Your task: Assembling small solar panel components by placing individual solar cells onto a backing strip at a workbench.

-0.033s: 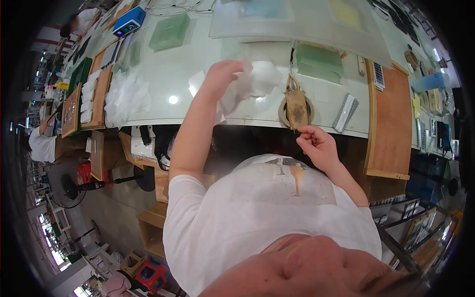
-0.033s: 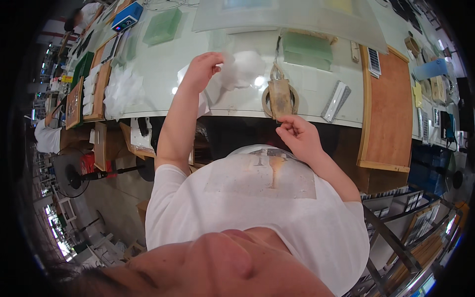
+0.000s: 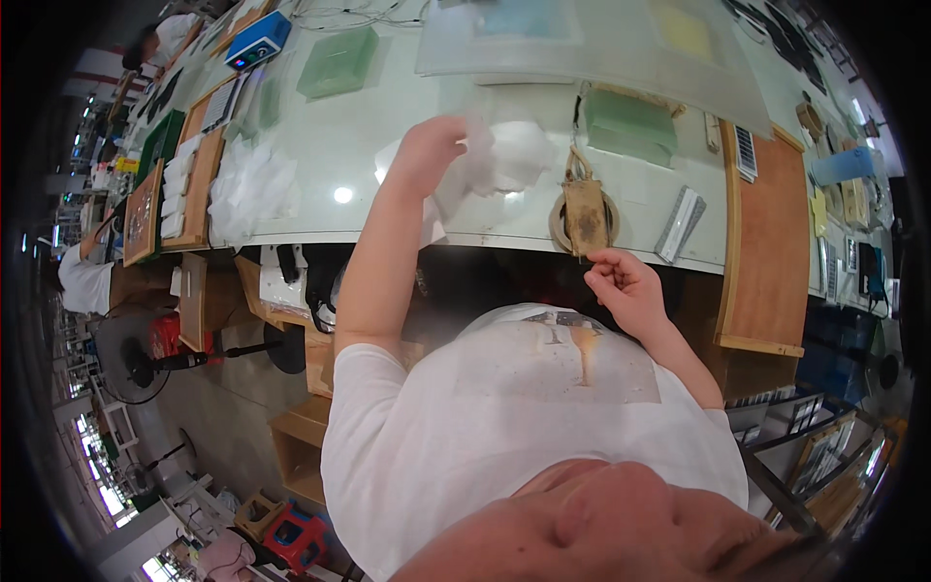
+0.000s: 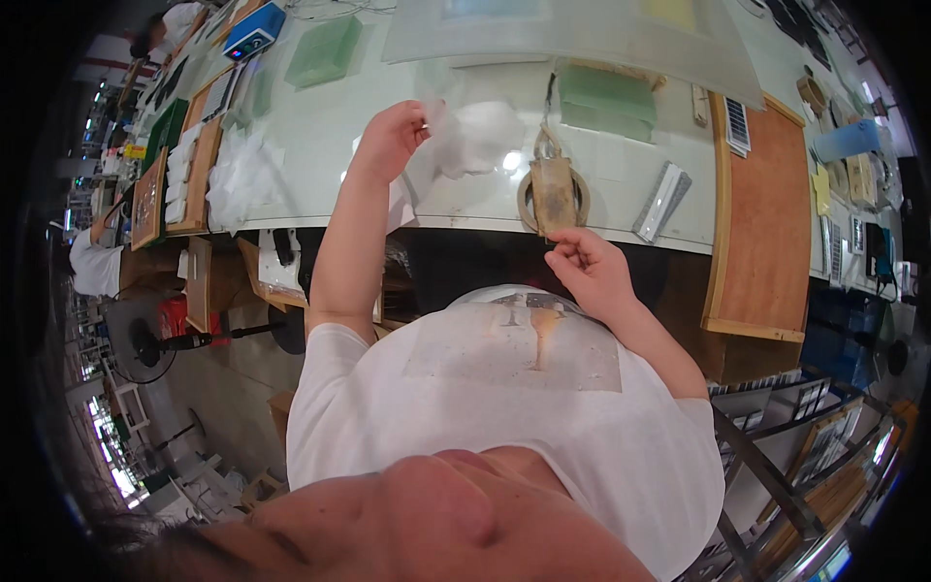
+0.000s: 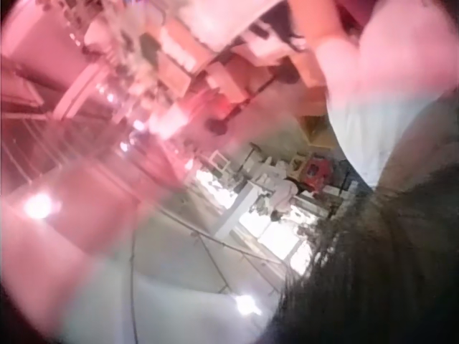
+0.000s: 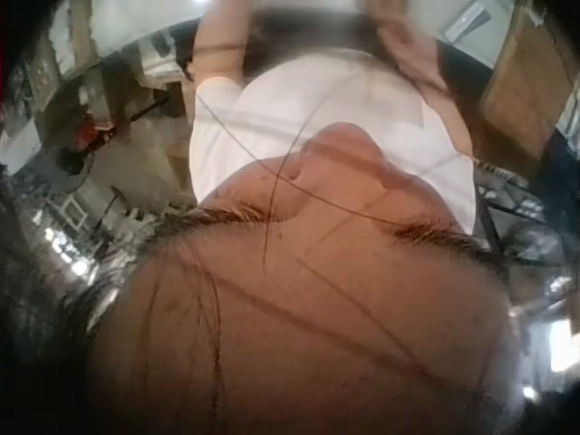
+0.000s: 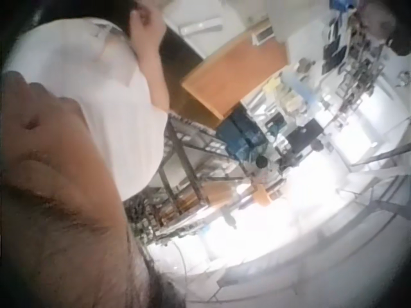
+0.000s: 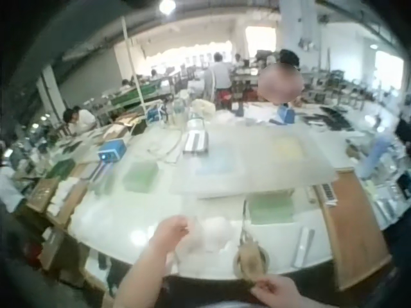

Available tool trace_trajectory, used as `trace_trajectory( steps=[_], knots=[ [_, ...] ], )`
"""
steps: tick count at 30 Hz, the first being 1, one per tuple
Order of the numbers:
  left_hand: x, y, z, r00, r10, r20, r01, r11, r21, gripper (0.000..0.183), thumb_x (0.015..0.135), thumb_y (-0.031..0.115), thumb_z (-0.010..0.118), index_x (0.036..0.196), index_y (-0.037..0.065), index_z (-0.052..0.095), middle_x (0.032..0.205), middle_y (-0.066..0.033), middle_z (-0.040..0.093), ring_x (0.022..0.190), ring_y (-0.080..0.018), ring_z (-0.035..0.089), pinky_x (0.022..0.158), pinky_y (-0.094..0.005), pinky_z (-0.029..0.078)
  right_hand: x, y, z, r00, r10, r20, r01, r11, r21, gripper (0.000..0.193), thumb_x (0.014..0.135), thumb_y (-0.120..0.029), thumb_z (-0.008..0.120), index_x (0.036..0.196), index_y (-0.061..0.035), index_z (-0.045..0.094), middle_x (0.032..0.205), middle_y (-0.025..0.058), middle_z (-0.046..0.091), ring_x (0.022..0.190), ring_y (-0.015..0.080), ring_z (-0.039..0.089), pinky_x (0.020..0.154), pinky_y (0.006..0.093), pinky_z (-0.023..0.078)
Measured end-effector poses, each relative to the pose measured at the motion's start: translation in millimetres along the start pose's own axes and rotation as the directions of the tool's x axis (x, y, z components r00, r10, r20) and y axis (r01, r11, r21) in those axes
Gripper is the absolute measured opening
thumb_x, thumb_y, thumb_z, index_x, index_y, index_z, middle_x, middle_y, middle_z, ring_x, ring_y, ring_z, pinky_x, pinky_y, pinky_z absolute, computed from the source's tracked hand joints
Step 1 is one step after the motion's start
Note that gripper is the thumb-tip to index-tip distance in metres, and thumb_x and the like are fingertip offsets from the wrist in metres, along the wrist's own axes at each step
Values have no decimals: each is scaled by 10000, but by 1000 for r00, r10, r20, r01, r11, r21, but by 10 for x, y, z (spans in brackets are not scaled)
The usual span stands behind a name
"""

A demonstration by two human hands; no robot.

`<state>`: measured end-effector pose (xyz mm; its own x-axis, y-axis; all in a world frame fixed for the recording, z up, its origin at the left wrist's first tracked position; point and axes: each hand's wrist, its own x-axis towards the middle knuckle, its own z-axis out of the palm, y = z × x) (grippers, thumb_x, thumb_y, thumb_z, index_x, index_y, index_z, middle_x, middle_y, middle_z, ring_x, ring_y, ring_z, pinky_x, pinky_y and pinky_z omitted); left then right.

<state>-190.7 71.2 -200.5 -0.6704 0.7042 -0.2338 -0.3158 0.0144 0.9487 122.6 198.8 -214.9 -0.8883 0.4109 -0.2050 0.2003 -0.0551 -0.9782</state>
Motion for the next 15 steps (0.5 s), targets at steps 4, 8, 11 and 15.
trace_trajectory(
  steps=[4, 8, 11, 15],
  knots=[
    [-99, -63, -313, 996, -4, 92, 57, 814, -578, 465, 841, 274, 500, 1124, -93, 533, 1125, -201, 571, 1040, -340, 553, 934, -444, 437, 1, -10, 27, 1000, 14, 7, -14, 1000, 10, 228, 854, -31, 643, 1074, -9, 591, 784, -24, 570, 632, 20, 508, 575, 164, 433],
    [-189, -138, -338, 966, -42, 255, 224, 629, -745, 559, 916, 354, 374, 1234, -104, 413, 1253, -255, 485, 1119, -405, 501, 971, -493, 417, 32, -12, 80, 1000, 20, 0, -20, 1000, -19, 238, 857, -27, 639, 1088, -9, 584, 787, -20, 570, 618, 20, 510, 558, 166, 439],
    [-350, 4, -129, 974, -96, 204, 218, 629, -746, 609, 941, 418, 339, 1266, -96, 377, 1321, -277, 431, 1156, -427, 479, 988, -519, 400, 26, -3, 74, 1000, 8, 18, -8, 1000, -4, 254, 858, -20, 639, 1104, -2, 577, 836, -1, 585, 649, 28, 516, 541, 170, 443],
    [-371, -50, -136, 973, -74, 218, 208, 693, -690, 589, 964, 423, 339, 1296, -58, 414, 1346, -275, 425, 1203, -409, 468, 1029, -525, 365, 26, 15, 71, 1000, 20, 21, -20, 1000, -17, 257, 858, -22, 640, 1106, -3, 577, 839, 1, 586, 651, 31, 518, 542, 171, 443]
  ],
)
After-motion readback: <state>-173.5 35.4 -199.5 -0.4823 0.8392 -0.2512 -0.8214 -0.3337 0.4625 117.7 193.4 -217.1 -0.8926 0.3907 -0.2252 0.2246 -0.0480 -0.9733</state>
